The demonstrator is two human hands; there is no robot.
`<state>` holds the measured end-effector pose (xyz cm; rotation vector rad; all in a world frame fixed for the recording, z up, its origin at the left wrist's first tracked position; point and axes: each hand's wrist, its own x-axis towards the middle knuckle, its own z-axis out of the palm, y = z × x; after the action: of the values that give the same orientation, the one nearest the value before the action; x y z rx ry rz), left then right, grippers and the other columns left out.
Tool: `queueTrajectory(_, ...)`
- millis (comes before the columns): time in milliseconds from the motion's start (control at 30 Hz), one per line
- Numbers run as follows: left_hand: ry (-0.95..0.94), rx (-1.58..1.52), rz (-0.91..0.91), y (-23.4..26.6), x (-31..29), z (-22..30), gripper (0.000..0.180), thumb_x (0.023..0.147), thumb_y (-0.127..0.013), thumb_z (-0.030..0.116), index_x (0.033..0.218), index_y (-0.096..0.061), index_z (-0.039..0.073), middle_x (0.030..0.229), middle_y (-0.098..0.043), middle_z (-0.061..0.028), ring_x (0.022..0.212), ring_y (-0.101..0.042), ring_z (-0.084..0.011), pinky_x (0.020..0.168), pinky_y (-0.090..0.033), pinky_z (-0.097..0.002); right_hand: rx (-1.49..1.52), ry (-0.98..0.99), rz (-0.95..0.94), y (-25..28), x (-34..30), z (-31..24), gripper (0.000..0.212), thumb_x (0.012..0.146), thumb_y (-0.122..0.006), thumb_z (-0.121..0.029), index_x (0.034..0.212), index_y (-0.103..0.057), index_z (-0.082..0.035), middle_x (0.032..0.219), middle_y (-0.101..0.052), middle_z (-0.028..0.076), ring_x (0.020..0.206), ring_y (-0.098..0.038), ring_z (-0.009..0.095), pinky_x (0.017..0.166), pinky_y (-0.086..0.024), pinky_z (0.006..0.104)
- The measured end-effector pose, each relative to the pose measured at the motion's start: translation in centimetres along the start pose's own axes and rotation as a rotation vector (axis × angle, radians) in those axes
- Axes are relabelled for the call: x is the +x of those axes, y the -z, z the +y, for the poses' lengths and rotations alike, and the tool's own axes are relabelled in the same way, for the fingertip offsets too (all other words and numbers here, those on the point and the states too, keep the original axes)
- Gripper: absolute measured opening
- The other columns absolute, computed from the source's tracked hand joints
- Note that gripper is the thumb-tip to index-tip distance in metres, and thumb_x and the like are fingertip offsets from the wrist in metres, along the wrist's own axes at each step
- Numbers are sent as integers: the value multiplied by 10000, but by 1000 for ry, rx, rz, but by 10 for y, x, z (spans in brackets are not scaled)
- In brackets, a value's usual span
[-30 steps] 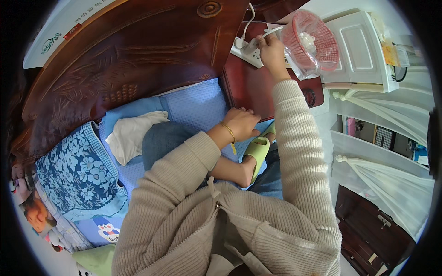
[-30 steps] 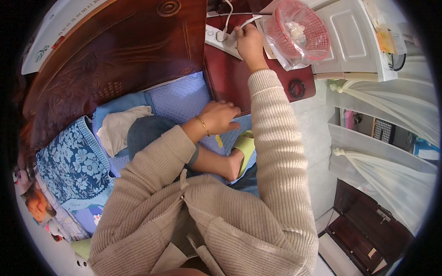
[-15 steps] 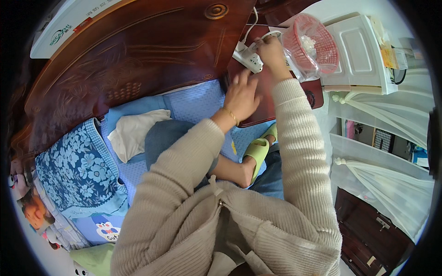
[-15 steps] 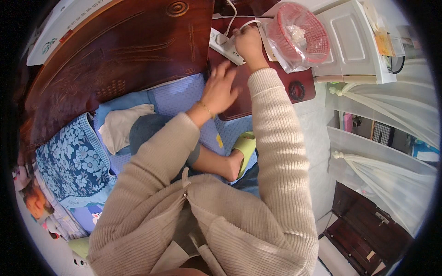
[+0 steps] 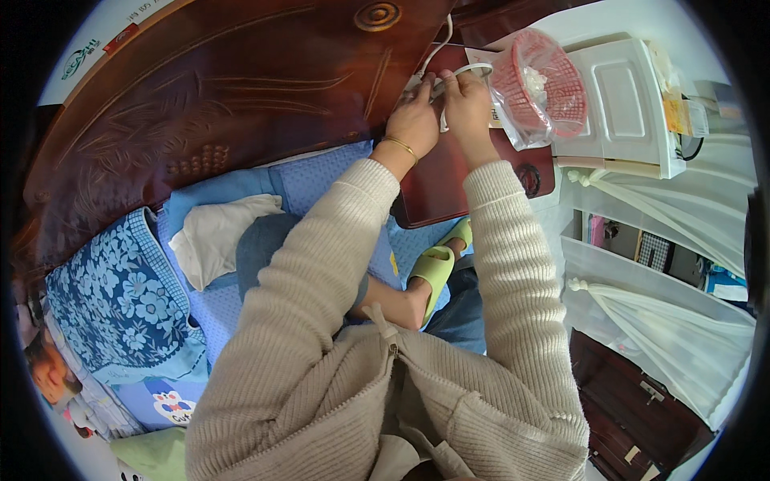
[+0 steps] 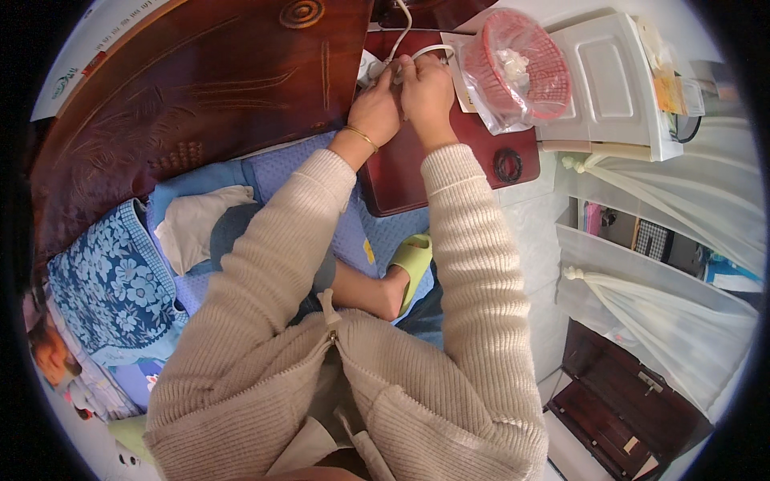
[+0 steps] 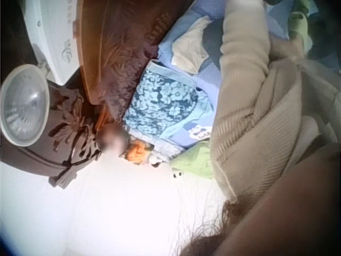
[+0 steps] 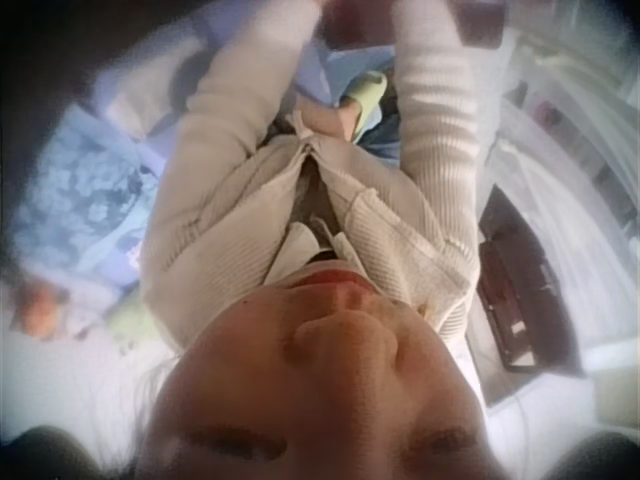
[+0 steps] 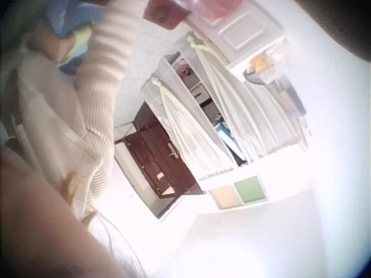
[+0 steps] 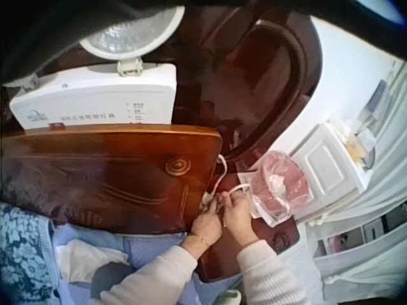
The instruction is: The person assembles a white LED lamp by attaching the head to the base and inserting a bulb. They plug the lamp into a power strip to test it, then unplug it and coil the power cord. Finally, they move toward a wardrobe.
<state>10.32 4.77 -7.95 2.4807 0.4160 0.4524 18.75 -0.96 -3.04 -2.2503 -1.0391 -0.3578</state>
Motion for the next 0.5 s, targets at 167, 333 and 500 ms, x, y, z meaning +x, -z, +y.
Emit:
queueTrajectory(167,51,7,-132,11,1,7,337,853,-455,168,1153,-571,67,1365,-393,-145,988,-587,-323,838,-478,-410,649,-545,99,-10,-13,-3,273,869,-591,-173,692,-568,34,571,-540,139,510,-451,180,506,-388,334)
queueTrajectory(333,148,-73,13,-2,-4,9,368,794,-514,141,1155,-578,119,1352,-397,-149,853,-626,-326,698,-522,-414,229,-191,185,-11,-21,-4,243,864,-582,-152,701,-571,28,646,-559,156,535,-498,267,525,-396,382)
queueTrajectory(500,118,29,-47,-18,-11,4,420,777,-520,65,1187,-563,144,1395,-345,-99,902,-616,-305,690,-526,-409,615,-271,430,64,78,-33,311,897,-527,-209,711,-559,39,657,-611,85,632,-569,158,574,-460,306)
